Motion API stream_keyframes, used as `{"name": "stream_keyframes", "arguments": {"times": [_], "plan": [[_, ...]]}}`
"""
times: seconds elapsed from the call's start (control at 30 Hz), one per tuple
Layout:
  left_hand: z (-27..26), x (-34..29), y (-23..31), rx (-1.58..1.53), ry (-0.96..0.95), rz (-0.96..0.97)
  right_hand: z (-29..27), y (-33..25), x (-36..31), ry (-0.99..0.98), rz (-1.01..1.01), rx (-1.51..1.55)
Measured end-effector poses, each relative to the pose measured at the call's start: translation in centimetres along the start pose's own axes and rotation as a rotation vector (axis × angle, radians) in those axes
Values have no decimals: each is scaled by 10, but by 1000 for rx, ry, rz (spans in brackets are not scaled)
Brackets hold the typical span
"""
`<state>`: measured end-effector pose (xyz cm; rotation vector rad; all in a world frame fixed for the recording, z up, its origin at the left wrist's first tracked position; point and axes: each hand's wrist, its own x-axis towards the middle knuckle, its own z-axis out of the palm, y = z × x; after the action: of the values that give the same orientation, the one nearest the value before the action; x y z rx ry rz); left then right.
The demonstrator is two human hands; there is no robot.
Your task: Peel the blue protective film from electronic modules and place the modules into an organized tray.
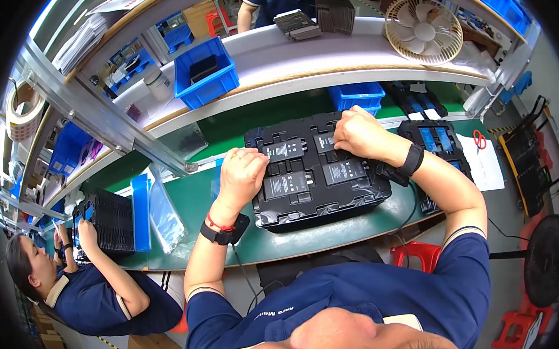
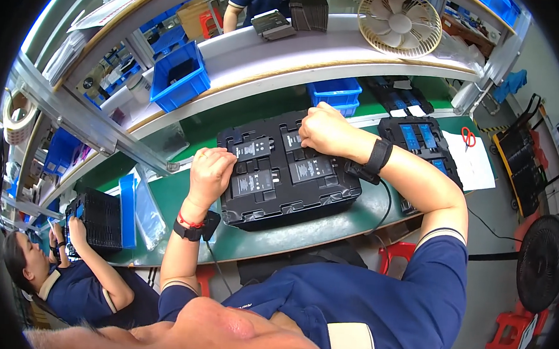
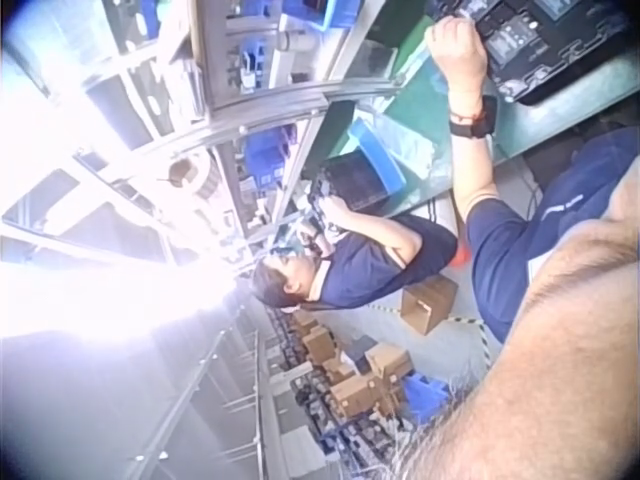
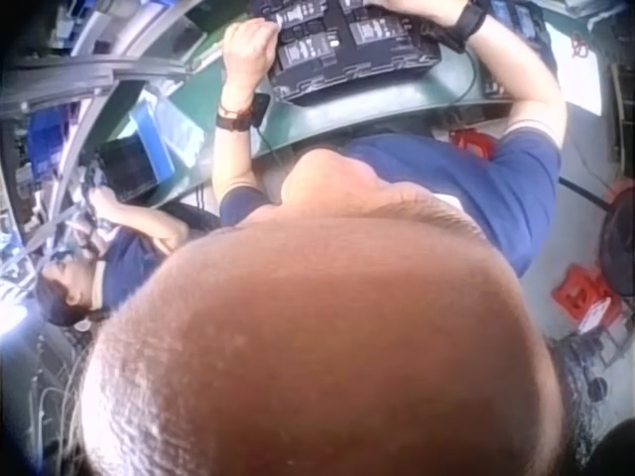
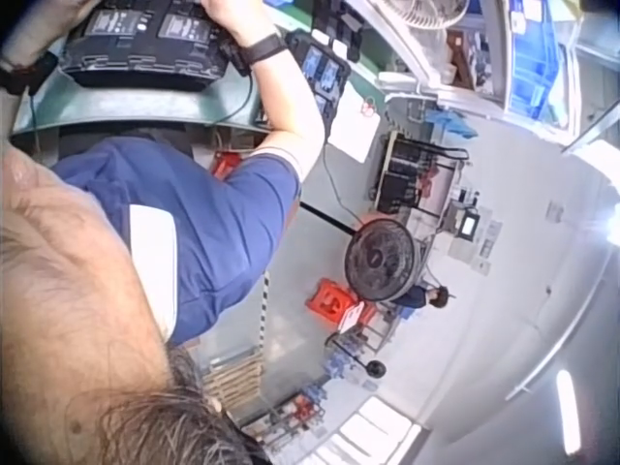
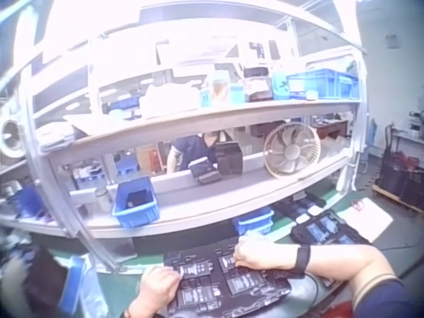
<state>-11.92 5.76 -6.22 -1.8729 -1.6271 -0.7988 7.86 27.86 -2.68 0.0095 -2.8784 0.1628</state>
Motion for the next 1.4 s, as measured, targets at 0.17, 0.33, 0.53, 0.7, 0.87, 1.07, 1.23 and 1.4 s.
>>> {"name": "stream_keyframes", "arguments": {"times": [0.17, 0.33, 0.53, 0.7, 0.87, 1.07, 1.23, 1.4], "plan": [[-2, -1, 5, -63, -35, -56, -8, -12, -8, 12, 42, -132], [-21, -5, 22, -140, -231, -226, -19, -37, -24, -261, 166, 51], [-41, 5, 31, -297, -473, -340, -19, -38, -27, -327, 185, 15], [-36, 6, 30, -325, -456, -340, -19, -36, -24, -322, 179, 98], [-31, 0, 33, -372, -354, -321, -17, -50, -38, -17, -47, -111], [-27, -15, 42, -301, -245, -60, -7, -61, -52, 7, -115, -274], [-26, -4, 32, -209, -351, -114, -19, -63, -54, -56, 15, -149], [-9, 8, 27, -104, -579, -139, -18, -69, -51, -35, 14, -59]]}}
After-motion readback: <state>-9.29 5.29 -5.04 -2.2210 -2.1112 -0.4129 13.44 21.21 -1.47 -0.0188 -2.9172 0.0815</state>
